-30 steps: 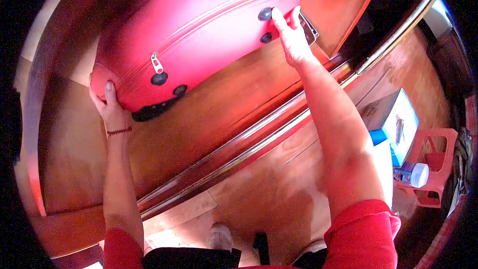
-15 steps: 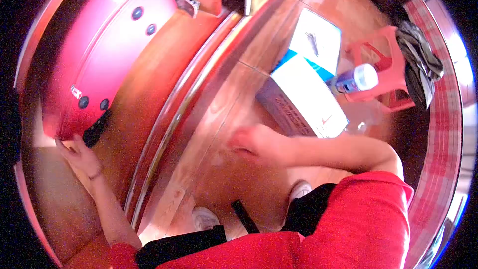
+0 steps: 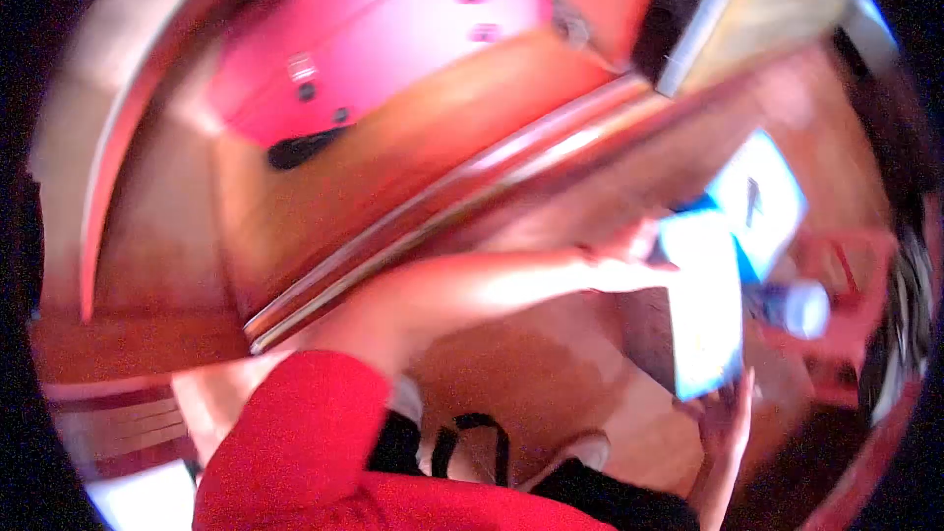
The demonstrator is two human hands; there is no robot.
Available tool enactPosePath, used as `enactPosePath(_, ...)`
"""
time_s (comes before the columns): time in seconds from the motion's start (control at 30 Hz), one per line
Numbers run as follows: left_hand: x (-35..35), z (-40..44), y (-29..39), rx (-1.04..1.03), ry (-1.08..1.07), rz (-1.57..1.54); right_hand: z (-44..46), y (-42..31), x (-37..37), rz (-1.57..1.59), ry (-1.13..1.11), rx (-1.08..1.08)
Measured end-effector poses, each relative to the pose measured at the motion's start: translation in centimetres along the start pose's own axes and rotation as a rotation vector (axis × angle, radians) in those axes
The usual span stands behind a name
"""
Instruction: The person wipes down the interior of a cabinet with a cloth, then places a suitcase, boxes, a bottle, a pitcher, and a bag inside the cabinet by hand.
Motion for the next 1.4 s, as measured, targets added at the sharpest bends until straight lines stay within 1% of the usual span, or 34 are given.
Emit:
enactPosePath(0.03,0.9,-1.2,2.5,-0.019,0.106,-0.016,0.6,1.6,0.2,0.022,-0.117,-0.058)
enactPosePath(0.07,0.9,-1.0,2.0,0.008,0.093,-0.105,0.8,2.4,-1.4,0.081,-0.232,-0.076)
enactPosePath(0.1,0.7,-1.1,2.0,0.027,0.119,-0.129,0.5,2.1,-2.1,0.081,-0.217,-0.046)
enactPosePath(0.13,0.6,-1.0,1.0,-0.020,0.137,-0.145,0.3,1.9,-2.3,0.089,-0.186,-0.014)
enactPosePath(0.2,0.9,-2.1,1.7,-0.063,0.165,-0.086,1.4,1.7,-0.9,0.111,-0.206,-0.021)
enactPosePath(0.27,1.2,-2.9,2.0,-0.179,0.216,-0.078,2.0,0.9,-0.7,0.115,-0.206,-0.006)
enactPosePath(0.33,2.7,-4.6,4.7,-0.124,0.246,-0.049,1.3,-0.8,-2.7,0.045,-0.222,0.033)
enactPosePath(0.37,2.9,-5.2,4.7,-0.158,0.271,-0.011,0.2,-2.2,-4.5,0.025,-0.190,0.033)
enactPosePath(0.4,3.6,-6.4,5.6,-0.256,0.325,0.043,-0.3,-3.2,-4.7,0.017,-0.179,0.040)
enactPosePath(0.43,4.4,-7.7,6.0,-0.315,0.342,0.098,-0.9,-3.7,-5.3,-0.036,-0.285,0.025)
enactPosePath(0.47,5.5,-9.3,7.5,-0.251,0.283,0.022,-1.6,-4.5,-6.3,-0.091,-0.392,0.011)
enactPosePath(0.5,6.8,-11.2,9.0,-0.324,0.289,-0.004,-2.7,-5.8,-8.3,-0.137,-0.414,-0.008)
enactPosePath(0.53,8.1,-13.0,10.1,-0.353,0.326,0.102,-3.7,-6.7,-10.1,-0.142,-0.413,-0.004)
enactPosePath(0.57,9.6,-14.7,11.6,-0.301,0.259,0.049,-4.5,-7.5,-11.9,-0.199,-0.372,0.036)
enactPosePath(0.6,10.9,-16.5,13.6,-0.338,0.317,-0.073,-4.9,-8.1,-13.4,-0.256,-0.339,0.075)
enactPosePath(0.63,12.1,-18.0,14.9,-0.259,0.333,-0.213,-5.2,-8.6,-14.7,-0.238,-0.351,0.069)
enactPosePath(0.67,13.3,-19.7,16.1,-0.190,0.371,-0.237,-5.4,-9.0,-15.9,-0.246,-0.368,0.070)
enactPosePath(0.7,14.5,-21.4,17.2,-0.121,0.408,-0.263,-5.8,-9.4,-17.4,-0.284,-0.437,0.064)
enactPosePath(0.73,15.7,-23.2,18.1,-0.063,0.460,-0.174,-6.4,-9.9,-19.1,-0.321,-0.499,0.062)
enactPosePath(0.77,16.7,-24.8,19.0,-0.101,0.568,-0.075,-7.7,-10.8,-22.0,-0.326,-0.543,0.012)
enactPosePath(0.8,17.9,-26.2,19.5,-0.108,0.577,-0.004,-7.4,-10.8,-23.3,-0.382,-0.661,-0.012)
enactPosePath(0.87,20.0,-28.6,20.1,-0.042,0.746,-0.052,-6.5,-10.4,-25.6,-0.427,-0.707,-0.010)
enactPosePath(0.93,21.8,-30.0,20.7,-0.220,0.915,-0.066,-7.1,-10.0,-29.0,-0.474,-0.746,-0.034)
enactPosePath(0.97,22.8,-30.9,20.4,-0.185,0.974,-0.091,-7.0,-9.3,-30.8,-0.437,-0.766,-0.029)
enactPosePath(1.0,23.5,-31.4,20.1,-0.187,0.980,-0.087,-7.2,-9.2,-32.3,-0.469,-0.811,-0.015)
enactPosePath(1.07,24.8,-32.4,19.3,-0.153,1.061,-0.108,-6.3,-8.5,-34.4,-0.657,-0.893,0.150)
enactPosePath(1.1,25.5,-32.7,18.8,-0.131,1.087,-0.125,-6.3,-8.1,-35.2,-0.660,-0.891,0.149)
enactPosePath(1.17,26.8,-32.8,17.6,-0.130,1.089,-0.156,-6.5,-7.6,-36.7,-0.647,-0.809,0.212)
enactPosePath(1.27,27.2,-32.9,16.0,-0.125,1.114,-0.196,-5.2,-7.2,-37.4,-0.739,-0.862,0.203)
enactPosePath(1.33,27.5,-32.8,15.2,-0.118,1.125,-0.211,-4.7,-7.2,-37.3,-0.756,-0.833,0.228)
enactPosePath(1.4,27.7,-32.9,14.9,-0.129,1.166,-0.146,-5.0,-8.1,-37.7,-1.113,-0.786,0.587)
Point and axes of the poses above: each hand's wrist, its own z-axis towards the middle knuckle, its own x-axis out of the back of the hand, y = z × x, the point moved 4 cm from there along z, towards the middle knuckle, and after that the axes turned 10 degrees about -z, right-handed, at the moved point
